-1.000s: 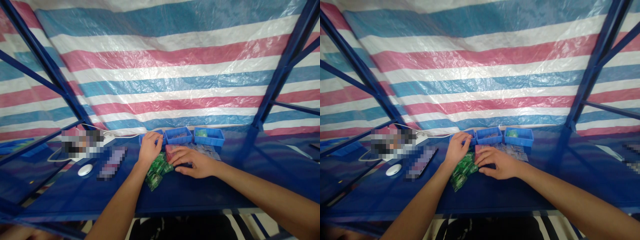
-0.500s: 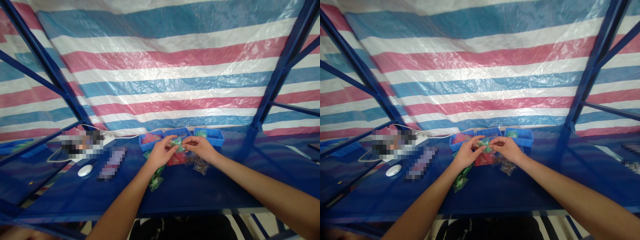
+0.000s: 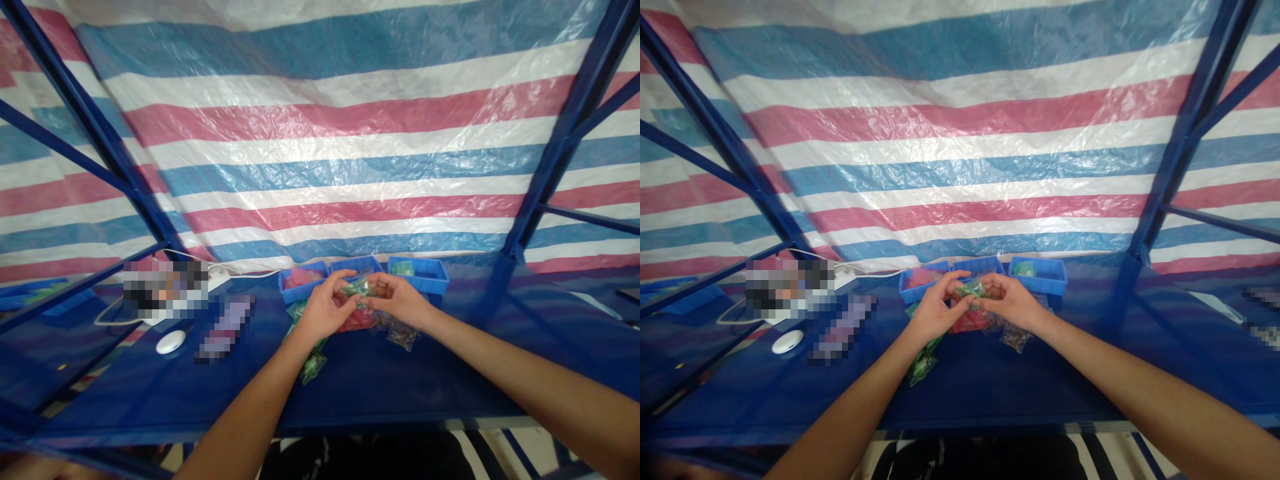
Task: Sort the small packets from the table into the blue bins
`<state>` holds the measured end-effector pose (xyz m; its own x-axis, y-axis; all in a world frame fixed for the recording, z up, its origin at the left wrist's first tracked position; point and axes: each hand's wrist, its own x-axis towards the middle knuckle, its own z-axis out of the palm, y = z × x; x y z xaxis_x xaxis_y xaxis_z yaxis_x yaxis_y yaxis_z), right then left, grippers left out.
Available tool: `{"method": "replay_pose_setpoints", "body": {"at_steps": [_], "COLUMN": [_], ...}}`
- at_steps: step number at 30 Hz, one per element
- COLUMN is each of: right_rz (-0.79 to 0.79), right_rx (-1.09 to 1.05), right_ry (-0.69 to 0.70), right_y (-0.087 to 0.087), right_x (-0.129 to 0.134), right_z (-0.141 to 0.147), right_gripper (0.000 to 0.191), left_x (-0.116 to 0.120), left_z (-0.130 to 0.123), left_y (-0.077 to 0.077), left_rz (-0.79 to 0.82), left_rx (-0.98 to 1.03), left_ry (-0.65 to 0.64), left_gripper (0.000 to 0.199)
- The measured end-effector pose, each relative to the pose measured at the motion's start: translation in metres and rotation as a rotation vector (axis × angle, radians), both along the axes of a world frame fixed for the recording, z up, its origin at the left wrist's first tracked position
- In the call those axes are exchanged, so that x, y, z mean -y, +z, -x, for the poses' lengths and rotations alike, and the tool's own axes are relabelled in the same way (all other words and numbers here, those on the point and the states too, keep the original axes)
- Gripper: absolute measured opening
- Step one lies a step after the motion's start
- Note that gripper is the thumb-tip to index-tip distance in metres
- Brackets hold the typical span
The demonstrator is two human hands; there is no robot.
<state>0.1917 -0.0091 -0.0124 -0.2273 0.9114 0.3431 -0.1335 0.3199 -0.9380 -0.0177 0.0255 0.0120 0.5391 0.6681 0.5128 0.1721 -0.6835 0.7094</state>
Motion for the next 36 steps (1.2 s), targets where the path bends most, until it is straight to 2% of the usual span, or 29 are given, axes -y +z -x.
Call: {"method": "replay_pose_setpoints", "body": {"at_steps": [7, 14, 22, 32, 36], "right_rz": [0.004, -0.004, -0.035, -0.023, -0.043], "right_rx": [0.004, 0.016, -0.005, 0.084, 0.055], "right_ry": [-0.019, 0.018, -0.043, -0.06, -0.159], "right_y": [0.0013, -0.0038, -0.0019, 0.0021, 0.0021], "right_x": [-0.0009, -0.0045, -0.005, -0.0019, -0.005], "right_z": [-0.0006, -0.0027, -0.0035, -0.0016, -0.0051], "right_gripper": [0.042, 0.029, 0.036, 0.033, 0.032], "left_x": [0.0012, -0.0027, -0.0066, -0.0073, -0.0076], "left_z": [-0.0031, -0.0041, -0.0078, -0.0068, -0.0084], "left_y": [-0.0017, -0.0025, -0.0063, -0.0077, -0.0079], "left_rz": [0.082, 0.229, 0.341, 0.342, 0.229], "left_rx": [0.068, 0.183, 0.247, 0.221, 0.214], "left_ry": [-0.025, -0.123, -0.146, -0.142, -0.039], "left_gripper": [0.046, 0.057, 0.06, 0.06, 0.057]}}
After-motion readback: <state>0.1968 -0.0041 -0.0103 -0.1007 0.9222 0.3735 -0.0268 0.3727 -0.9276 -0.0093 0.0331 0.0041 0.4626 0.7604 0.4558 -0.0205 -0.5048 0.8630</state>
